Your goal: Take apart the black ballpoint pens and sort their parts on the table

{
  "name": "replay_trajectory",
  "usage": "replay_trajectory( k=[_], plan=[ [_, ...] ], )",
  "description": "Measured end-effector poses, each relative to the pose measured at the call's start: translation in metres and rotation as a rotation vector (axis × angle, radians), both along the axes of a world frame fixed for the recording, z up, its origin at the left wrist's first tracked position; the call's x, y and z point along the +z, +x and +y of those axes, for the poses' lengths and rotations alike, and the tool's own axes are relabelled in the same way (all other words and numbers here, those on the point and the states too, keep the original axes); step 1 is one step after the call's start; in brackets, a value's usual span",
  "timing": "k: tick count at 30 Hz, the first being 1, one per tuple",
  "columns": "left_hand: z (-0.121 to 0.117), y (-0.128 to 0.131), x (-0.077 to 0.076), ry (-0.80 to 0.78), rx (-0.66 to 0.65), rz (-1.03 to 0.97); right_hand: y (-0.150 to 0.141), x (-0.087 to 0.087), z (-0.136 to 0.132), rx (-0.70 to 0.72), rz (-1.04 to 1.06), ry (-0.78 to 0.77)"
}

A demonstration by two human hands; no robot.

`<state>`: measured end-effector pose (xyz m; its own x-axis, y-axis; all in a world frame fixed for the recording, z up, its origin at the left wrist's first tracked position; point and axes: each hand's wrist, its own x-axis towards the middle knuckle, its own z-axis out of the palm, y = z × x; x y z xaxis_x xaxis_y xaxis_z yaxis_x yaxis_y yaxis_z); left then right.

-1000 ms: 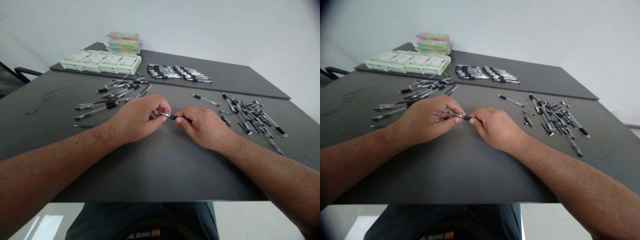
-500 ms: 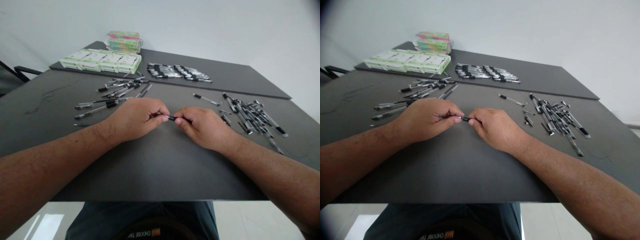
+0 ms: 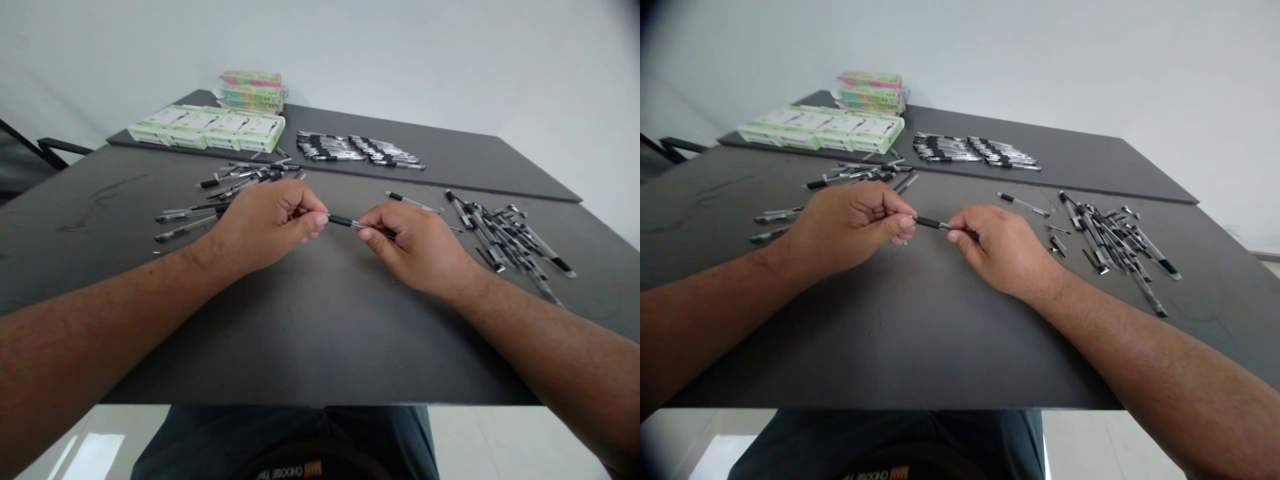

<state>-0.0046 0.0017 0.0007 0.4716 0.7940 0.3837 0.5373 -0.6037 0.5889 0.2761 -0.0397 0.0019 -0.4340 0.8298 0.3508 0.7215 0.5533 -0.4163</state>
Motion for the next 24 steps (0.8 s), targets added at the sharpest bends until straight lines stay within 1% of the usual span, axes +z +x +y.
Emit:
replay_trajectory(
  k=[2,6,8,10,12,13,15,17,19,22,24],
  plan=[
    [-0.001,-0.001,0.003,0.035,-0.024,0.041,0.001,0.002,0.0,0.032,0.02,-0.047],
    [-0.004,-0.002,0.009,0.116,-0.043,0.095,0.0,0.005,-0.001,0.079,0.052,-0.206],
    [-0.004,-0.002,0.01,0.128,-0.043,0.1,-0.001,0.004,-0.002,0.056,0.063,-0.183],
    [-0.004,-0.002,0.01,0.132,-0.03,0.104,-0.002,0.001,-0.002,0.034,0.063,-0.096],
    [-0.005,-0.001,0.01,0.135,-0.026,0.11,-0.003,0.0,-0.002,0.055,0.057,-0.046],
    [-0.005,-0.001,0.01,0.137,-0.035,0.115,-0.002,0.0,-0.002,0.078,0.059,-0.061],
    [-0.006,-0.001,0.011,0.143,-0.067,0.122,-0.002,0.001,-0.002,0.116,0.078,-0.155],
    [-0.006,-0.001,0.011,0.148,-0.083,0.131,-0.002,0.001,-0.003,0.114,0.095,-0.235],
    [-0.006,-0.001,0.011,0.152,-0.087,0.15,-0.003,0.0,-0.004,0.086,0.082,-0.208],
    [-0.005,0.0,0.007,0.16,-0.115,0.197,-0.003,-0.002,-0.004,0.084,0.018,-0.088],
    [-0.005,0.001,0.005,0.17,-0.16,0.224,-0.002,-0.002,-0.003,0.127,-0.014,-0.102]
  ],
)
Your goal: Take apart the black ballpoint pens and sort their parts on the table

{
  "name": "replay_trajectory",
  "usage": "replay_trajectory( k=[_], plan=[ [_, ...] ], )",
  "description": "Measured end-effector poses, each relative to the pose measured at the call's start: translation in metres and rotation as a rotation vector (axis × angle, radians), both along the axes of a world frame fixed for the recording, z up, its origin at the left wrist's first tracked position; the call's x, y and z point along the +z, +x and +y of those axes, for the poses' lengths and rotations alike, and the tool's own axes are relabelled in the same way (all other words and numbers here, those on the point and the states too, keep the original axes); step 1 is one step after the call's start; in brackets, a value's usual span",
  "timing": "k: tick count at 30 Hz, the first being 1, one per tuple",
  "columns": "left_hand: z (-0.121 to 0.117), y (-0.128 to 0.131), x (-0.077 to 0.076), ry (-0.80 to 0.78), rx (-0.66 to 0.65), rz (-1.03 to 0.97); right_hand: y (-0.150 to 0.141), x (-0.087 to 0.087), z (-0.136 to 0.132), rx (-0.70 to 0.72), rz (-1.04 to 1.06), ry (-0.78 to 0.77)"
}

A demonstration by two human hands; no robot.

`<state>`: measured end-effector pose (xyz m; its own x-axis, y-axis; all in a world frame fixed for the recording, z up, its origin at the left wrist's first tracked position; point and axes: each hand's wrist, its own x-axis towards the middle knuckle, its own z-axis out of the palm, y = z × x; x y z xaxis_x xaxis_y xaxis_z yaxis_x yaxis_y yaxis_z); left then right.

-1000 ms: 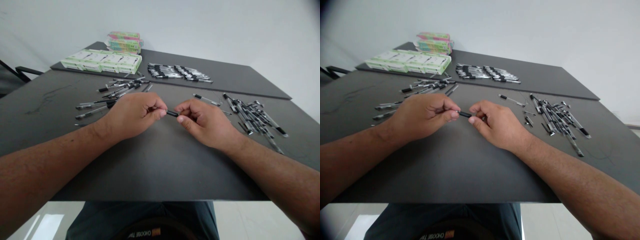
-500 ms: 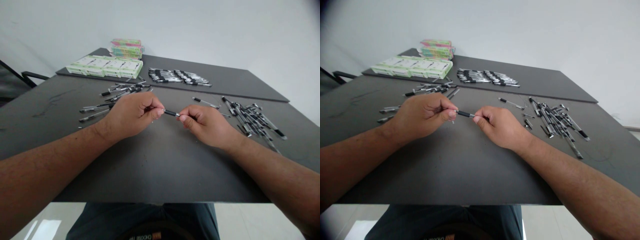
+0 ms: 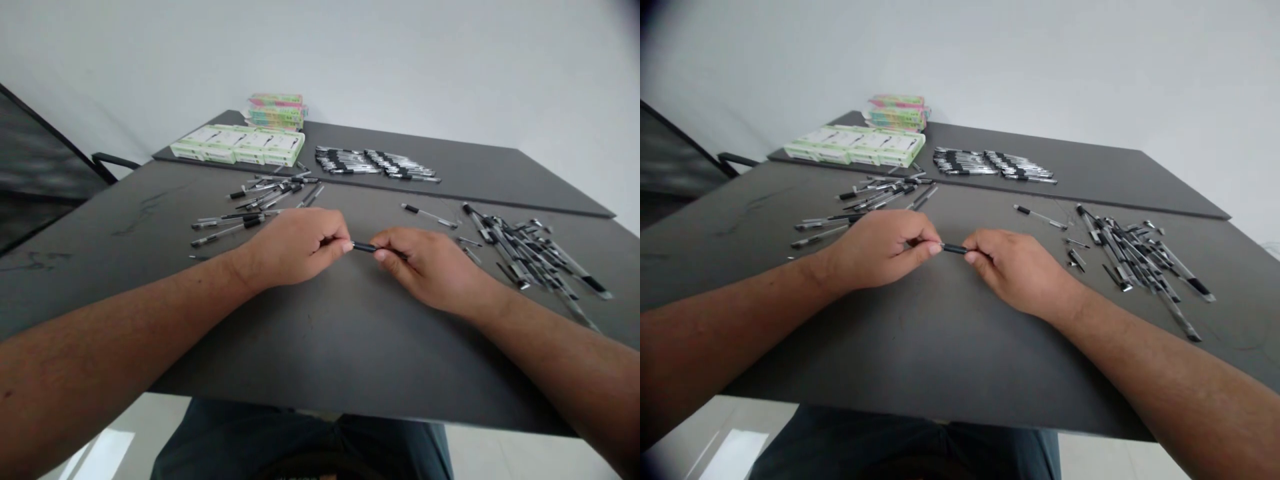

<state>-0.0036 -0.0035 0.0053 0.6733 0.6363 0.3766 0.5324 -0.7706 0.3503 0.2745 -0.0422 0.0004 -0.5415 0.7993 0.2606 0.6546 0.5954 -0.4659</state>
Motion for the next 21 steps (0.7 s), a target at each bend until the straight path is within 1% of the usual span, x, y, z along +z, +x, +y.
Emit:
replay_trajectory(
  k=[2,4,7,9,12,14,18,21],
  plan=[
    [-0.001,0.001,-0.002,0.014,-0.041,0.007,0.001,0.001,0.001,0.043,-0.001,-0.072],
    [-0.002,0.001,-0.002,0.028,-0.064,-0.009,0.002,0.002,0.001,0.05,0.01,-0.113],
    [-0.003,0.0,-0.004,0.032,-0.063,-0.036,0.001,-0.002,0.0,0.005,-0.01,-0.028],
    [-0.002,-0.001,-0.005,0.038,-0.085,-0.033,0.0,-0.005,-0.001,0.005,-0.035,0.029],
    [-0.002,-0.002,-0.006,0.064,-0.161,-0.022,0.001,-0.008,0.0,0.068,-0.039,0.019],
    [-0.001,-0.001,-0.006,0.074,-0.19,-0.029,0.001,-0.008,0.001,0.101,-0.039,0.002],
    [0.0,-0.002,-0.008,0.028,-0.189,-0.029,0.001,-0.008,0.001,0.1,-0.064,0.0],
    [0.004,-0.005,-0.009,-0.018,-0.151,-0.046,0.002,-0.01,0.003,0.074,-0.083,0.009]
  ],
)
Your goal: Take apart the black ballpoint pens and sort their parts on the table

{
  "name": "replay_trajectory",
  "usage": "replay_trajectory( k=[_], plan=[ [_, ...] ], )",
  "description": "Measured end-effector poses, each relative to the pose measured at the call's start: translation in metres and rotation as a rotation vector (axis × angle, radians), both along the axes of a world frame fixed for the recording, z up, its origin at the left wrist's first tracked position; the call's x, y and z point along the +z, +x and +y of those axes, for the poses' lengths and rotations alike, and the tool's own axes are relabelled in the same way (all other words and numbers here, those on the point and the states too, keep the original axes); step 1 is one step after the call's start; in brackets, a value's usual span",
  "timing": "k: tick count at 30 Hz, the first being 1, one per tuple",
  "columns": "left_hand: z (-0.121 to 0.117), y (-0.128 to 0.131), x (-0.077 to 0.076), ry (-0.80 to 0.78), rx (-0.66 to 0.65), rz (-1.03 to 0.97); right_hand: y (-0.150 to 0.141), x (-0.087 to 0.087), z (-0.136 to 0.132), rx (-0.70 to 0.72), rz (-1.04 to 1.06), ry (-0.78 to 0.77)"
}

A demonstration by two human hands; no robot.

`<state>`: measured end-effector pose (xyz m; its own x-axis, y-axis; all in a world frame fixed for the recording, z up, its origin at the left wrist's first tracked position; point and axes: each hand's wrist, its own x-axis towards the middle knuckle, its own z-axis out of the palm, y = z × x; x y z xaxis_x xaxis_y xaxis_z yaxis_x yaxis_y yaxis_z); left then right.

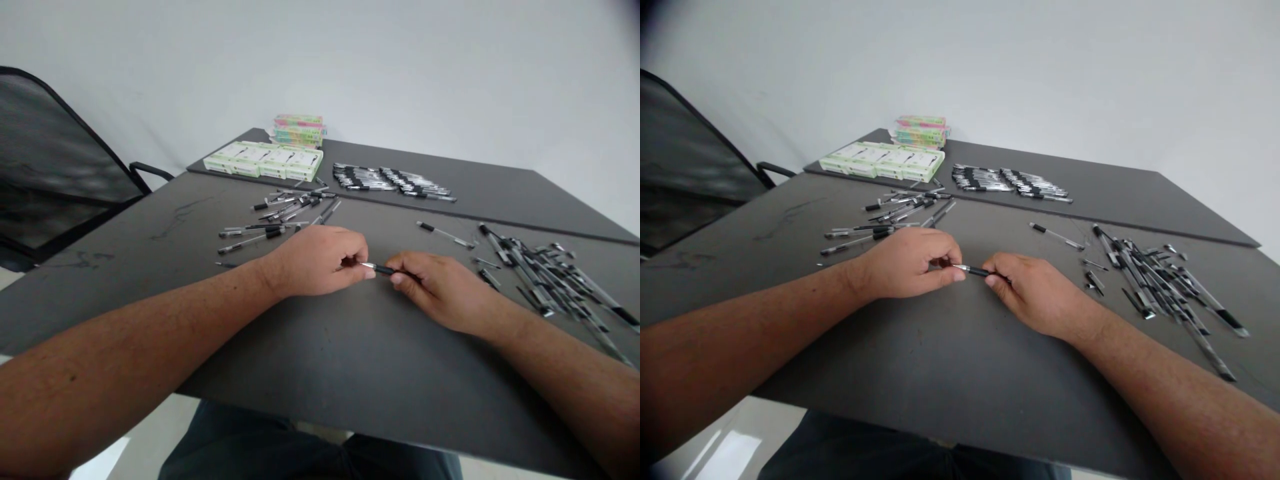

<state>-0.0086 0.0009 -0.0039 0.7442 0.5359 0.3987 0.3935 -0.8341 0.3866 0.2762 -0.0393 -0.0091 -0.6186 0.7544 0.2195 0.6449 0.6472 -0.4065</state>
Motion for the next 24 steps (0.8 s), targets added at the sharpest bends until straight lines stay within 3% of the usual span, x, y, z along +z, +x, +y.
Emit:
replay_trajectory(
  k=[3,6,12,16,19,24],
  plan=[
    [0.009,-0.008,0.002,0.017,0.118,-0.014,0.002,0.0,0.002,-0.042,-0.01,0.016],
    [0.028,-0.023,0.005,0.083,0.324,-0.007,0.003,0.001,0.004,-0.078,-0.028,0.024],
    [0.082,-0.076,0.012,0.08,0.769,-0.107,0.004,0.001,0.003,-0.081,-0.048,0.054],
    [0.104,-0.113,0.016,0.071,1.029,0.106,0.005,-0.001,0.005,-0.079,-0.058,0.057],
    [0.112,-0.132,0.018,0.0,1.105,0.223,0.006,-0.002,0.006,-0.07,-0.065,0.05],
    [0.119,-0.142,0.014,-0.111,1.05,0.394,0.006,-0.002,0.005,-0.069,-0.076,0.034]
  ],
)
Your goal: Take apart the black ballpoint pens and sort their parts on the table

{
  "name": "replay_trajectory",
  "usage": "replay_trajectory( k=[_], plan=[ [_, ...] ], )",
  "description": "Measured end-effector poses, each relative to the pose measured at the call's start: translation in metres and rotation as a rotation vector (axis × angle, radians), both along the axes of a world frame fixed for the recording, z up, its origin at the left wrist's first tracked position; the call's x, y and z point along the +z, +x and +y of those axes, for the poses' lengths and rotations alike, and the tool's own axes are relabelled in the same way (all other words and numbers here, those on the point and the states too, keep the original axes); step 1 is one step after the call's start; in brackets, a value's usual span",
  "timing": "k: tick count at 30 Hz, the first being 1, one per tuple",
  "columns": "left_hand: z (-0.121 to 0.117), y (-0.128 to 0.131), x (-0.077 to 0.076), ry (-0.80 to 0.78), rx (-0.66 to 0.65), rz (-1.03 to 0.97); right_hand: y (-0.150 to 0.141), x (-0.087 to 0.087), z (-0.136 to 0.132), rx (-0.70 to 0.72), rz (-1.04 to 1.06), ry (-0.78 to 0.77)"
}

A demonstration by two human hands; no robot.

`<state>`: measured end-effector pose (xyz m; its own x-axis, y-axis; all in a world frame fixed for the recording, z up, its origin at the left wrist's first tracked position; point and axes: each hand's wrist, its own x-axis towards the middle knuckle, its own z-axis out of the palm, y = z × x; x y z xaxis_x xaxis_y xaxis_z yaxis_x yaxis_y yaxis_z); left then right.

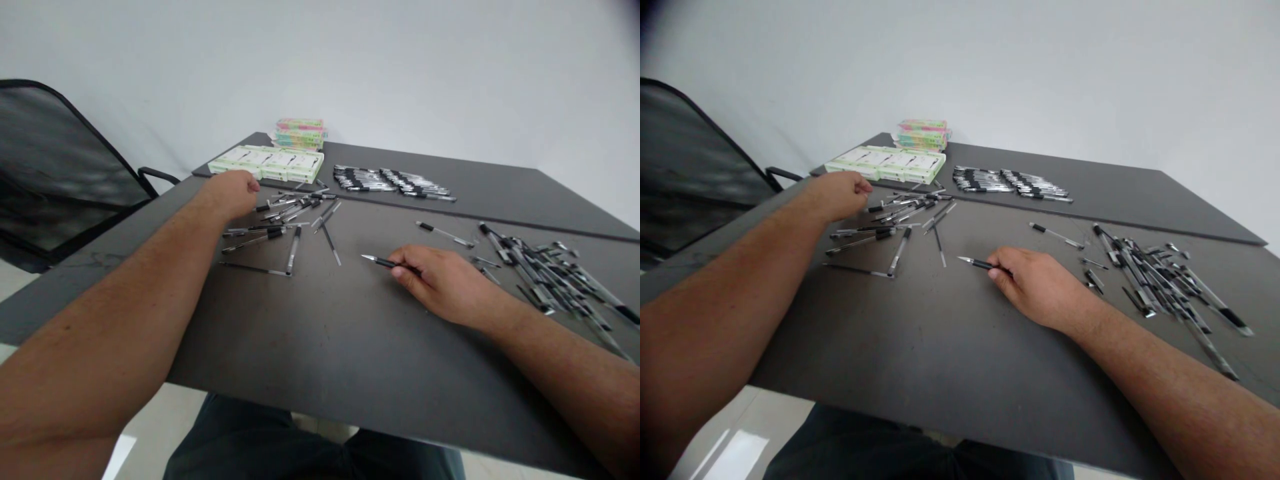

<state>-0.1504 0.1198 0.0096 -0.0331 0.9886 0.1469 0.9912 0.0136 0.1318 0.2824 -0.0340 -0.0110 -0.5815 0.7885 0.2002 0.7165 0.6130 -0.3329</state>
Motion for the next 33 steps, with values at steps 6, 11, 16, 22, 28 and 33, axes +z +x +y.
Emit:
replay_trajectory(
  k=[6,11,16,22,28,33],
  plan=[
    [0.002,0.007,-0.006,-0.026,-0.08,0.042,0.0,-0.002,0.0,-0.001,0.006,0.009],
    [0.004,0.016,-0.019,-0.006,-0.191,0.051,0.0,-0.001,0.0,-0.008,-0.004,-0.016],
    [0.005,0.027,-0.03,-0.002,-0.277,0.051,0.0,-0.002,0.001,-0.006,-0.002,-0.022],
    [0.002,0.036,-0.029,0.05,-0.364,0.066,0.0,-0.002,0.001,-0.001,-0.011,-0.021],
    [0.005,0.033,-0.034,0.057,-0.409,0.065,0.0,0.0,0.001,0.001,-0.016,-0.002],
    [0.005,0.037,-0.033,0.107,-0.437,0.063,-0.001,0.001,0.001,0.003,-0.015,-0.008]
  ],
)
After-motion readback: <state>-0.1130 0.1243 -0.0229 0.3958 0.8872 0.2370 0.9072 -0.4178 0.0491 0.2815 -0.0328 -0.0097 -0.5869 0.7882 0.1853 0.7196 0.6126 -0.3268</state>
